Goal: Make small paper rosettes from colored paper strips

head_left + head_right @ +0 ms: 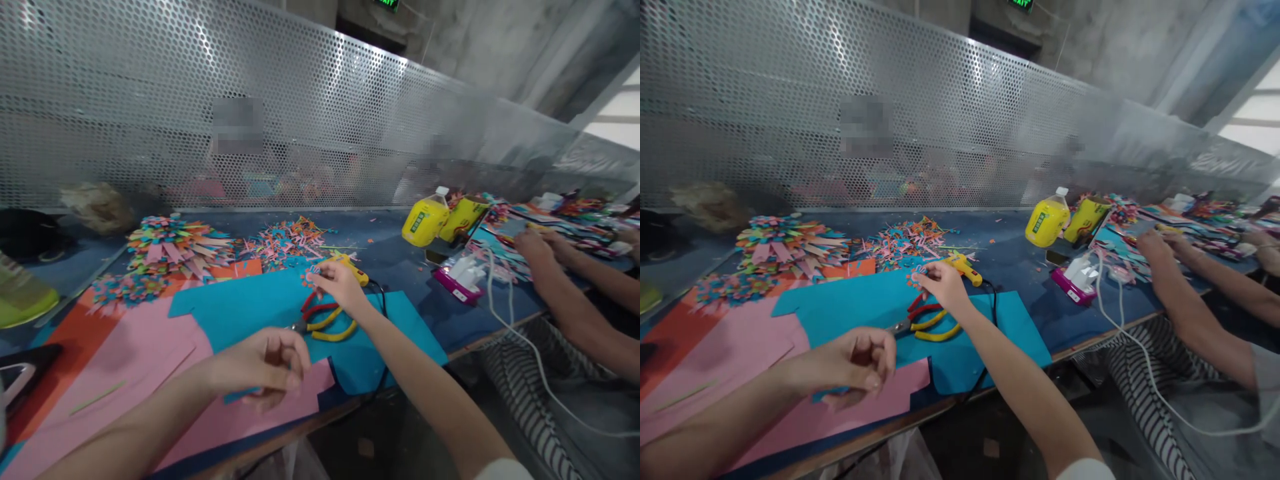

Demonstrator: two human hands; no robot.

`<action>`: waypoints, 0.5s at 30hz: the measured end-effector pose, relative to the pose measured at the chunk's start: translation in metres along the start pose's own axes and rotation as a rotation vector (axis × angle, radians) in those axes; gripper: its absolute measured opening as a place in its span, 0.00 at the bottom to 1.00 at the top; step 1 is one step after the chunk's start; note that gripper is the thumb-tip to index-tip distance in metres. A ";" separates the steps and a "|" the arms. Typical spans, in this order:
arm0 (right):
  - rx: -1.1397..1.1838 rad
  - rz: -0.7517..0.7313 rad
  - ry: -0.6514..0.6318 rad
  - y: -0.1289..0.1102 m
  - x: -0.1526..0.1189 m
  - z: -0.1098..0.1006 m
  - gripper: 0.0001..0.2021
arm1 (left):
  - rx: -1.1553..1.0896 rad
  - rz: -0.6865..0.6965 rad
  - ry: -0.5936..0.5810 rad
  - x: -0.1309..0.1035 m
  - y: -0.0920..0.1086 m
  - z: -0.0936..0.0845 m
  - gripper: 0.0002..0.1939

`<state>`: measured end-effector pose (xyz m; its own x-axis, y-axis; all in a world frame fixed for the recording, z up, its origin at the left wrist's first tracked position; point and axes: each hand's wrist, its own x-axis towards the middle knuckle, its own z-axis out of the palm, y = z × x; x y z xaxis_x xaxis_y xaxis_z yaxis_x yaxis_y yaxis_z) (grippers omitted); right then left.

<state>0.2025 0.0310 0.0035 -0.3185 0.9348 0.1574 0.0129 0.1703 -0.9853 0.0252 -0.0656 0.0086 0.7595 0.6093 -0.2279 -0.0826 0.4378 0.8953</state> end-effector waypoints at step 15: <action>0.272 -0.040 0.264 -0.004 0.006 -0.009 0.22 | 0.274 -0.206 -0.848 0.005 0.000 -0.012 0.20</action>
<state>0.2090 0.0389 0.0087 -0.0581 0.9833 0.1726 -0.2582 0.1523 -0.9540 0.0211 -0.0551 0.0029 0.9707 -0.2004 -0.1328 0.1810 0.2460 0.9522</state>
